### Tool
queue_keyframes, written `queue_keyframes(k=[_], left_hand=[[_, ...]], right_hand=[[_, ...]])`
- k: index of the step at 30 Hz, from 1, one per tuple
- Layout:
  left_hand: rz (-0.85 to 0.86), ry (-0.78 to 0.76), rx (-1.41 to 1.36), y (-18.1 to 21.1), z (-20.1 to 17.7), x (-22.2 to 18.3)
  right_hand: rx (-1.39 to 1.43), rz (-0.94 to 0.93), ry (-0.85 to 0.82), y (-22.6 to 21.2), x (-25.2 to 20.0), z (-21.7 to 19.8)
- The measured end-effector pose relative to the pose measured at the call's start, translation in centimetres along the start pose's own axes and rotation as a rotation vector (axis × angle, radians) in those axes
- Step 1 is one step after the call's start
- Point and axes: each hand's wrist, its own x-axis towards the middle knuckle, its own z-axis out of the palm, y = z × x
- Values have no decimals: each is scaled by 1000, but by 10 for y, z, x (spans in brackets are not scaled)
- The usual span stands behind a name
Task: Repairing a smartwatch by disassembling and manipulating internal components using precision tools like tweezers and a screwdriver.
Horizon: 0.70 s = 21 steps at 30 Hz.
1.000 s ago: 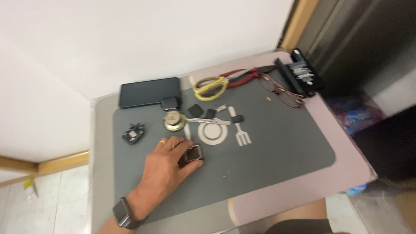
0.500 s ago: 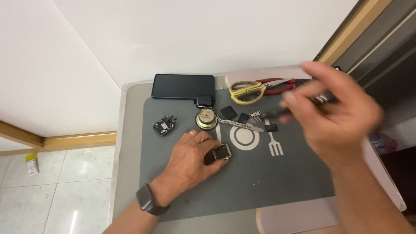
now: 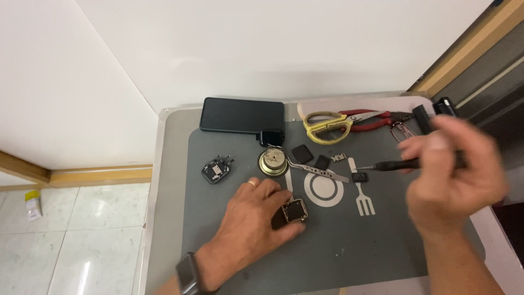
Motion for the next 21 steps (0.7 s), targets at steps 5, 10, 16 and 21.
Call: queue_keyframes(k=[5,10,16,21], left_hand=[[24,169,147,-19,-24,61],[42,-114,478,-86,17,156],[-106,-445,769,-79,39,192],[-65,-472,824,-85,56,202]], right_hand=[[-73,-25,27,15,11,-3],[-73,27,38,22,16,2],[-70,-21,72,23,27,-2],[-33,-1,63,19,29,-9]])
